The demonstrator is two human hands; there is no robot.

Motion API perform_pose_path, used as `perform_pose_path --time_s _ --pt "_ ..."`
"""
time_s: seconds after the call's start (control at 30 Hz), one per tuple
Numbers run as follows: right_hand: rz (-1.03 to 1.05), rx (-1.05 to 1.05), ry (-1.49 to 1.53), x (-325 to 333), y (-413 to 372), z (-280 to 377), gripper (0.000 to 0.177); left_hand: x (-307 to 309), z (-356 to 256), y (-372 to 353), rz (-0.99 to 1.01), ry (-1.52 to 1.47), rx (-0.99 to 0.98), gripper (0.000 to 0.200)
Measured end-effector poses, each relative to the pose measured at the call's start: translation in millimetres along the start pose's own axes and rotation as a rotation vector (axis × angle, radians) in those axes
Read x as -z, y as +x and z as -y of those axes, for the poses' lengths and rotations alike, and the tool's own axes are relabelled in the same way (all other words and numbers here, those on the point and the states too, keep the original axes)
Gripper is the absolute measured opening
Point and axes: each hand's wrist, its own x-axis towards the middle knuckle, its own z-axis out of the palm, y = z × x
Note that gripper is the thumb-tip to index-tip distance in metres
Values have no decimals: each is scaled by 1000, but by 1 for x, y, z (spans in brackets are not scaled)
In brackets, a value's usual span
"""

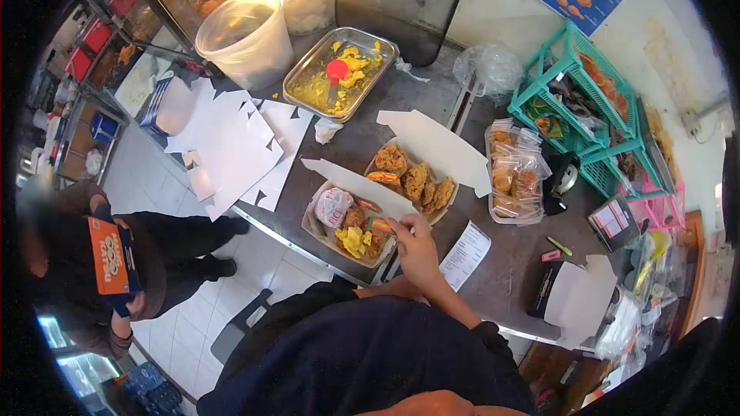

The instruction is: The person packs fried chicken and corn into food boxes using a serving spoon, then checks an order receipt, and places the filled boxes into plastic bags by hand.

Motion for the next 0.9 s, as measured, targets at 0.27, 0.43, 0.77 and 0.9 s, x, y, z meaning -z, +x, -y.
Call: perform_pose_path --time_s 0.27,0.43,0.77,0.9 --pt "32 -40 -188 -26 2 18 40 1 -2 0 27 4 -18 59" --pt "10 -243 102 60 -16 30 4 5 -3 -11 46 -4 -42 59" --pt "-27 36 -183 42 55 55 29 -5 3 -21 -54 -157 -66 67" --pt "187 0 -236 -10 5 52 24 -85 23 -4 -173 695 -75 67"
